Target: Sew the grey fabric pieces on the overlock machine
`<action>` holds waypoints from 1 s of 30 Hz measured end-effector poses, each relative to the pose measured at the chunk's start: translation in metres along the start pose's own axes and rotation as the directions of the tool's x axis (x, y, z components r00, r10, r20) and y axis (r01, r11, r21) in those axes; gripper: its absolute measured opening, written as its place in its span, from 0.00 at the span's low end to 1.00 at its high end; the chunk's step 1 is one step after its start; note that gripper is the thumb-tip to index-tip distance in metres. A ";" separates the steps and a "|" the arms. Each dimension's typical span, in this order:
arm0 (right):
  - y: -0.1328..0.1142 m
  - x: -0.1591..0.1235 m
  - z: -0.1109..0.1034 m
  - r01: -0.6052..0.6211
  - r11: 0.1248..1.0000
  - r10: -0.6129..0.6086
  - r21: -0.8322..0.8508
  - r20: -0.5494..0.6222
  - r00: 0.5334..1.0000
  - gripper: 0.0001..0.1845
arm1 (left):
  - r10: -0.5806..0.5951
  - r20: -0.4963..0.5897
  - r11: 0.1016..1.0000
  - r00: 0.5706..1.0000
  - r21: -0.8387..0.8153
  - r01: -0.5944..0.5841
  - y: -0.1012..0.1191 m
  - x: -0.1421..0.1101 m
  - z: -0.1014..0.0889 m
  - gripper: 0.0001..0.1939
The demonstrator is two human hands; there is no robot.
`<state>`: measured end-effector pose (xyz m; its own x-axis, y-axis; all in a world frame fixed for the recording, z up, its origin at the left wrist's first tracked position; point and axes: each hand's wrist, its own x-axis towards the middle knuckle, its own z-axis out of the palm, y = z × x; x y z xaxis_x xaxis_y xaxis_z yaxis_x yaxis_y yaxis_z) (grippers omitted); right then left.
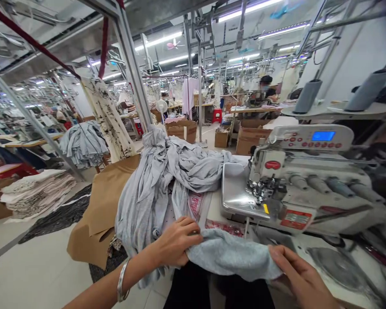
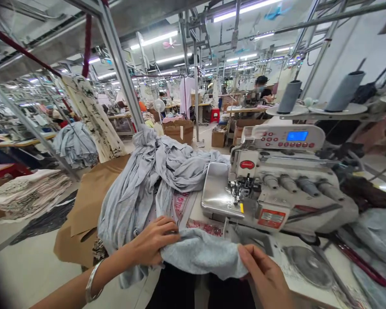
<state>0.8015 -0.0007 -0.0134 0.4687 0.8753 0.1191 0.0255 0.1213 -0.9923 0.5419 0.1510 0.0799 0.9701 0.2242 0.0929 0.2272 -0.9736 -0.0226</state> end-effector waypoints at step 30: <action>-0.048 0.025 0.032 -0.025 0.975 0.027 0.222 -0.007 1.000 0.26 | -0.012 0.122 0.363 0.992 -0.924 0.118 -0.004 0.132 -0.095 0.21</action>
<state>0.7837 0.0298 0.0386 0.4750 0.8752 0.0916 -0.1829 0.2001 -0.9626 0.6611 0.1802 0.1864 0.9705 0.2394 -0.0290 0.1181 -0.3672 0.9226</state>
